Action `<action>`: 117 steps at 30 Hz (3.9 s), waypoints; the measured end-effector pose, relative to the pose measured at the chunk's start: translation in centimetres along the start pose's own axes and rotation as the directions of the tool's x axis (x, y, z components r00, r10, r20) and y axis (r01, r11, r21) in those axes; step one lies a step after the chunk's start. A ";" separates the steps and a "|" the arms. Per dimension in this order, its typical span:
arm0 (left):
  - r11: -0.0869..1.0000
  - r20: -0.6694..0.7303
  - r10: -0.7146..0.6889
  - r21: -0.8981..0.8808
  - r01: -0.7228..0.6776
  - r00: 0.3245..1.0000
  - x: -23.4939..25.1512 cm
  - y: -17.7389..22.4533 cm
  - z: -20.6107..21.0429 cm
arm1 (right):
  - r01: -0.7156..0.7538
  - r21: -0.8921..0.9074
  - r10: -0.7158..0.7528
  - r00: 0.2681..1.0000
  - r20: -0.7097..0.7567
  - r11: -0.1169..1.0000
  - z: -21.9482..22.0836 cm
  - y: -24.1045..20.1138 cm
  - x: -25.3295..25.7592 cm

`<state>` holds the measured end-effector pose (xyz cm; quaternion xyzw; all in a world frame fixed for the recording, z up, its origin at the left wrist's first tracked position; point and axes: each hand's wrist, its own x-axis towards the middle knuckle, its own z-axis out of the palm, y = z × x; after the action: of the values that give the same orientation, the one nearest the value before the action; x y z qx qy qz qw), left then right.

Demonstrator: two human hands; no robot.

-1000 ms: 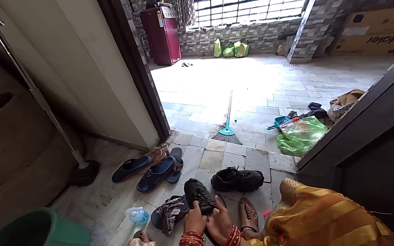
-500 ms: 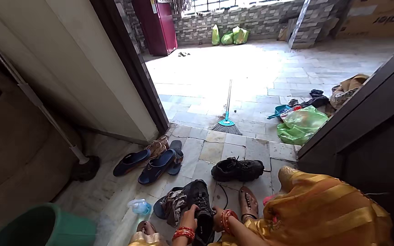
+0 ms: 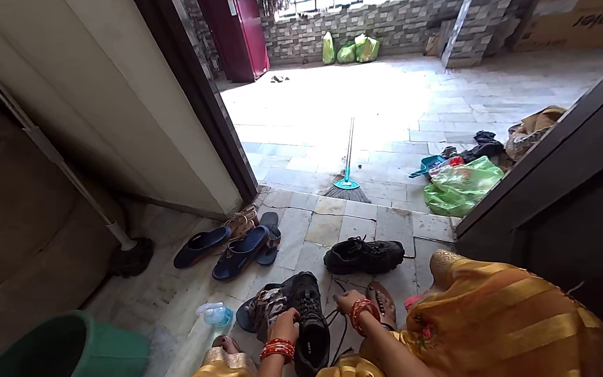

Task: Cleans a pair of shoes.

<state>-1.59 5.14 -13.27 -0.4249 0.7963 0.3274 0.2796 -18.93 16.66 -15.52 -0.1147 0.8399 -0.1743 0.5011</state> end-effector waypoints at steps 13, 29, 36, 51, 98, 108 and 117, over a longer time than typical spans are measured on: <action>0.979 -0.034 0.162 0.129 -0.157 0.986 0.2 2.5 0.8 | 0.117 -0.266 -0.097 0.991 0.089 0.957 -2.5 -3.1 -3.7; 0.983 0.006 0.158 0.092 -0.157 0.987 1.8 0.2 2.4 | 0.271 -0.345 -0.260 0.963 0.078 0.899 -1.2 -1.6 -1.8; 0.983 -0.070 0.138 -0.116 -0.145 0.988 1.8 -0.3 2.3 | 0.343 -0.342 -0.224 0.912 0.342 0.875 2.7 1.2 2.5; 0.988 0.036 -0.144 0.063 0.142 0.989 1.6 -0.9 3.1 | 0.093 -0.364 -0.033 0.985 0.169 0.927 -0.5 -1.6 0.3; 0.850 -0.044 -0.126 -0.519 0.085 0.991 4.7 -4.7 4.0 | 0.709 0.571 -0.596 0.685 -0.419 0.414 -7.5 -6.1 -8.5; 0.895 -0.052 -0.097 -0.441 0.064 0.994 4.0 -4.2 3.6 | 0.820 0.567 -0.741 0.337 -0.581 -0.072 -10.9 -5.1 -13.0; 0.897 -0.045 -0.110 -0.436 0.079 0.993 3.6 -3.9 3.4 | 0.940 0.342 -0.684 0.243 -0.688 -0.010 -11.8 -5.3 -15.9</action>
<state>0.56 4.30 -19.16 -0.5255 0.6912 0.4674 0.1663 -21.76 19.75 4.61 -0.3518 0.5202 -0.7642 0.1472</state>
